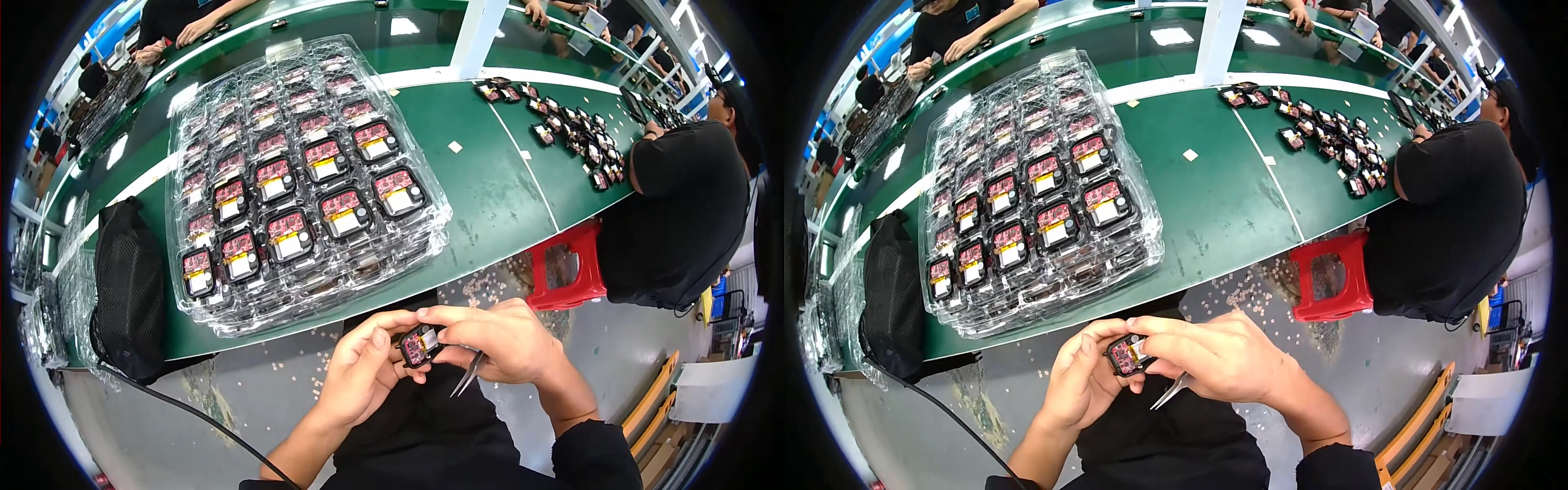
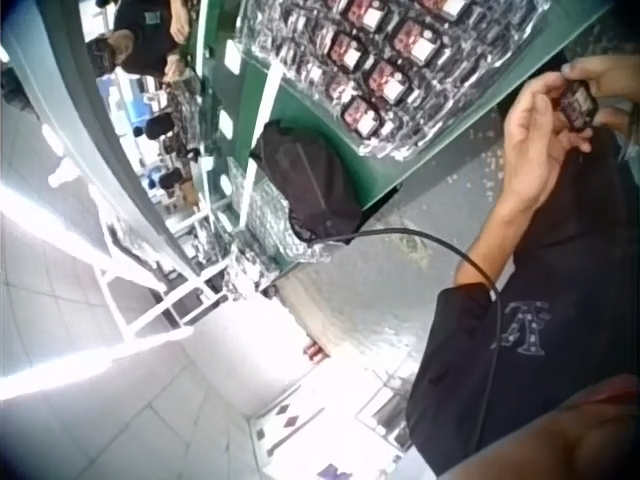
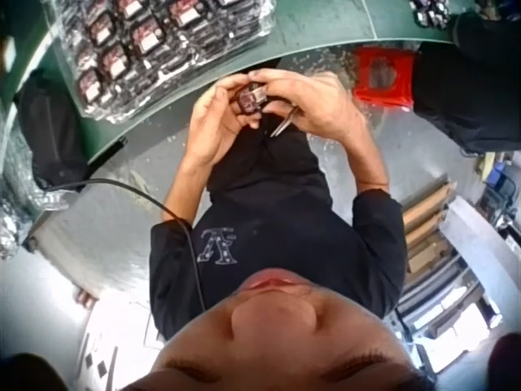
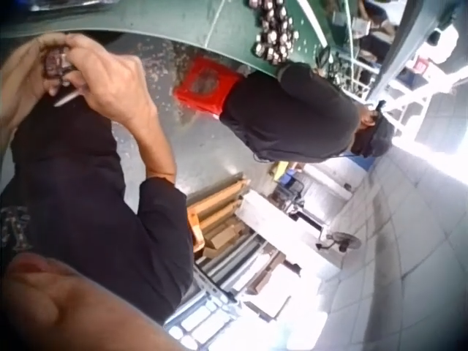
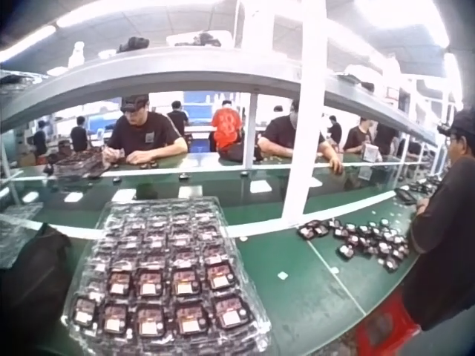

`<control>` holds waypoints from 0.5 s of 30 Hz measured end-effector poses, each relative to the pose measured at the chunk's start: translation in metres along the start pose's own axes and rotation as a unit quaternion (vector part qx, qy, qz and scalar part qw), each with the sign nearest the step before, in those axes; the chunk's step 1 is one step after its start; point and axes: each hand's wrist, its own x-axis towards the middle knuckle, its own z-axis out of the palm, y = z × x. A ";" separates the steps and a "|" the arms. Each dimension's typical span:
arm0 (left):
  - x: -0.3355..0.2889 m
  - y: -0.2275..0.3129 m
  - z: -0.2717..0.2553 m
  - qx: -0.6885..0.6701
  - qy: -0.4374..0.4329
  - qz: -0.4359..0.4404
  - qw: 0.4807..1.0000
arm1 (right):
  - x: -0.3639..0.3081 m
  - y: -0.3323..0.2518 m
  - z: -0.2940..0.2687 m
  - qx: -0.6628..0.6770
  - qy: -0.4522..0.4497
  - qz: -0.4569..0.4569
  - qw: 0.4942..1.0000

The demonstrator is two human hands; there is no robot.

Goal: Assembling small electronic components by inserting small pieces into a plastic housing and placing them in a tray.

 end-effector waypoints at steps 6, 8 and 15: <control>-0.004 -0.005 -0.024 -0.035 -0.050 -0.063 0.996 | -0.005 0.004 0.009 0.019 -0.014 -0.046 0.999; -0.006 -0.005 -0.027 -0.059 -0.070 -0.095 0.991 | -0.005 0.001 0.005 -0.007 -0.060 -0.074 0.995; -0.010 -0.002 -0.019 -0.009 0.024 0.012 1.000 | -0.004 -0.015 0.014 0.025 0.023 0.079 0.996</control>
